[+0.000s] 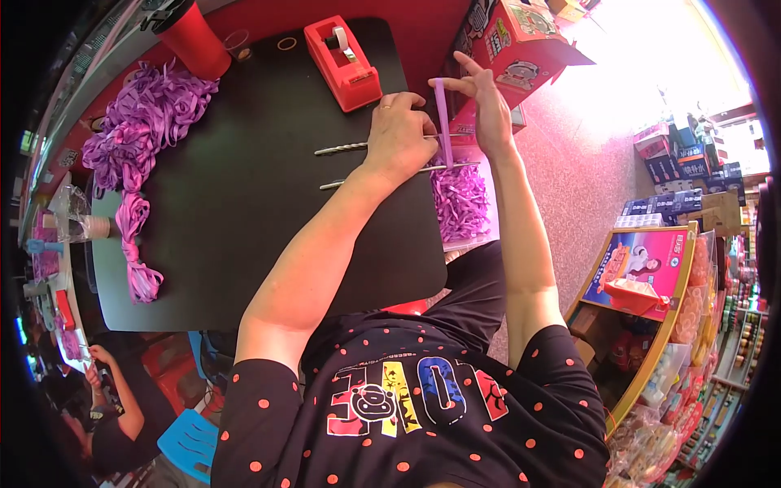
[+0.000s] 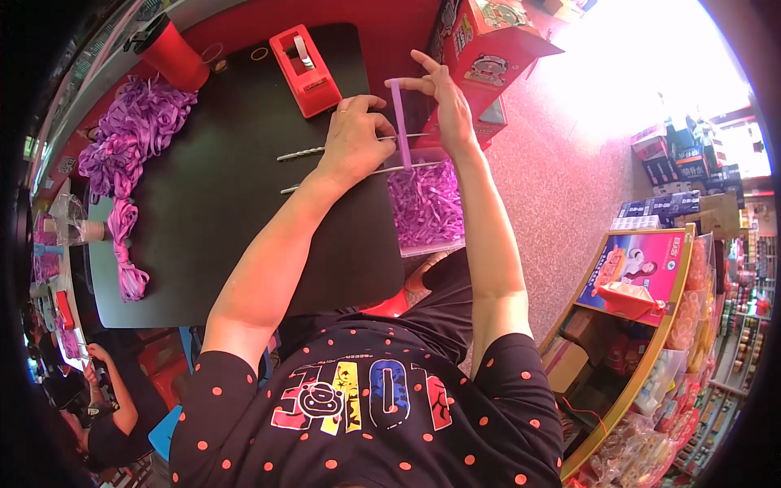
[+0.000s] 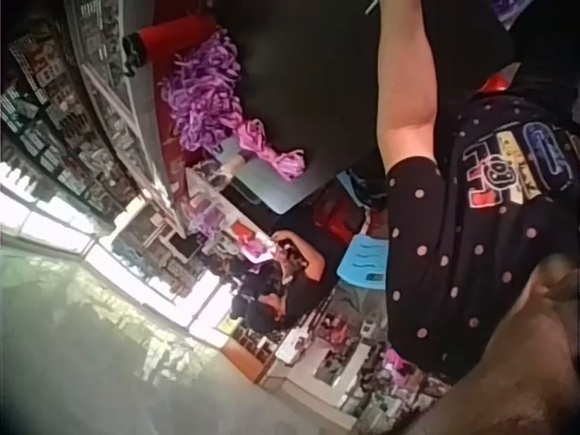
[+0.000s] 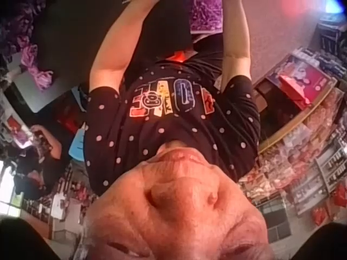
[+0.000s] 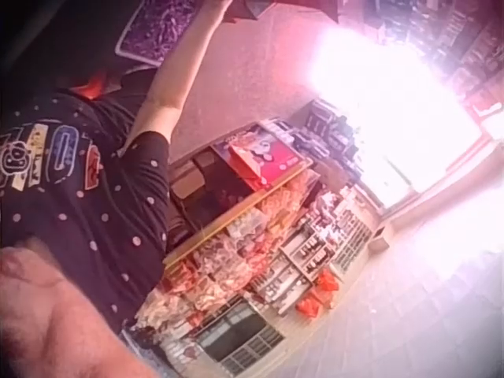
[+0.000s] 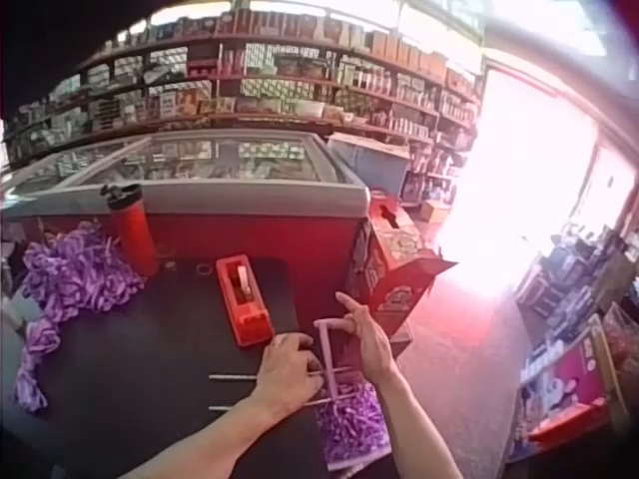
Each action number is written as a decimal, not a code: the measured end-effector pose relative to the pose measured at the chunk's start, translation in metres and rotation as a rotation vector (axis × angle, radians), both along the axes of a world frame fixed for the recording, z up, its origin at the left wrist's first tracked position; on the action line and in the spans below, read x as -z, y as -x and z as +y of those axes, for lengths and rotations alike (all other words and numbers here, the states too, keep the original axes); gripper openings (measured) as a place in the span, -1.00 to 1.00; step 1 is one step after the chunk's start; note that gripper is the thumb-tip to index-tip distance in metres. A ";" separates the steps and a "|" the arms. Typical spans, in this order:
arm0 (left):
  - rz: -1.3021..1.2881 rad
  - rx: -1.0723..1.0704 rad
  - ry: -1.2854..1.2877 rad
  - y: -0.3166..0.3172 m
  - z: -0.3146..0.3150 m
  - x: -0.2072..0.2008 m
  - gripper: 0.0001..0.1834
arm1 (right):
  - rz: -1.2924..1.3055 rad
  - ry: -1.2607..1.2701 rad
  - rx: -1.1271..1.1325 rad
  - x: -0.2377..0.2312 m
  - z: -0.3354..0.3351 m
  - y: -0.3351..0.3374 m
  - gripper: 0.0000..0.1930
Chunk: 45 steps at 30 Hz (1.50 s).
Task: The person is wrapping purple ribbon around two metal rods to create bundles or loops.
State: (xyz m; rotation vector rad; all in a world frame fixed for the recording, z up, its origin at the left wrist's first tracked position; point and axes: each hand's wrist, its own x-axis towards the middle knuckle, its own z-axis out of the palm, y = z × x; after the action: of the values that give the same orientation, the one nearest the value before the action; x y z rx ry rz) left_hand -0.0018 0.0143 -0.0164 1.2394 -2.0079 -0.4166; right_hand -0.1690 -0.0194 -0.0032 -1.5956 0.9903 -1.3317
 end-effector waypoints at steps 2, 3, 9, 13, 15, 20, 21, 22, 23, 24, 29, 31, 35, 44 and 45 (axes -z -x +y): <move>-0.005 0.001 -0.031 0.000 -0.001 -0.001 -0.91 | 0.021 -0.015 -0.019 0.010 -0.006 0.000 -0.37; -0.006 0.008 -0.059 0.000 -0.001 -0.001 -0.88 | 0.045 -0.026 -0.031 0.017 -0.008 0.001 -0.36; 0.012 0.013 -0.066 0.000 -0.003 -0.001 -0.92 | 0.184 -0.082 0.034 0.050 -0.012 0.010 -0.36; 0.025 -0.004 -0.034 -0.001 -0.001 0.001 -0.94 | 0.041 -0.441 0.009 0.059 0.011 0.006 -0.37; 0.028 0.007 -0.064 0.001 -0.001 0.001 -0.95 | 0.101 -0.331 0.058 0.073 0.037 0.012 -0.39; 0.006 -0.006 -0.031 0.002 -0.001 0.002 -0.97 | 0.029 -0.255 0.196 0.080 0.123 0.009 -0.52; 0.011 -0.017 0.002 0.002 -0.001 0.003 -0.97 | -0.015 -0.242 0.210 0.069 0.137 -0.001 -0.58; 0.015 -0.016 0.004 0.001 -0.001 0.003 -0.97 | -0.059 -0.229 0.224 0.058 0.144 -0.008 -0.63; 0.017 -0.007 0.004 0.000 -0.001 0.004 -0.97 | -0.055 -0.224 0.228 0.050 0.148 -0.011 -0.63; 0.018 0.000 0.004 0.000 -0.001 0.004 -0.97 | -0.047 -0.226 0.240 0.043 0.151 -0.013 -0.67; -0.048 0.023 -0.038 -0.004 -0.003 0.000 -0.89 | 0.120 -0.203 0.209 0.009 0.147 -0.012 -0.69; -0.027 0.038 -0.019 -0.003 -0.002 -0.001 -0.76 | 0.124 -0.218 0.200 -0.001 0.141 -0.010 -0.69; 0.035 -0.028 -0.065 0.005 0.022 -0.016 -0.69 | 0.131 -0.356 0.191 -0.002 0.128 0.001 -0.64; 1.532 0.109 -1.547 0.055 0.108 -0.013 -0.42 | 0.012 -0.534 0.182 -0.001 0.117 0.004 -0.68; 1.632 0.095 -1.458 0.060 0.107 -0.013 -0.38 | 0.058 -0.527 0.220 -0.004 0.119 0.002 -0.68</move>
State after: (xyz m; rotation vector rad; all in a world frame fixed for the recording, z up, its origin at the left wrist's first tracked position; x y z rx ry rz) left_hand -0.0616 0.1213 -0.0030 0.7587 -0.0992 -2.2060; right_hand -0.1714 0.0999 0.0011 -1.1523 1.4455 -1.0478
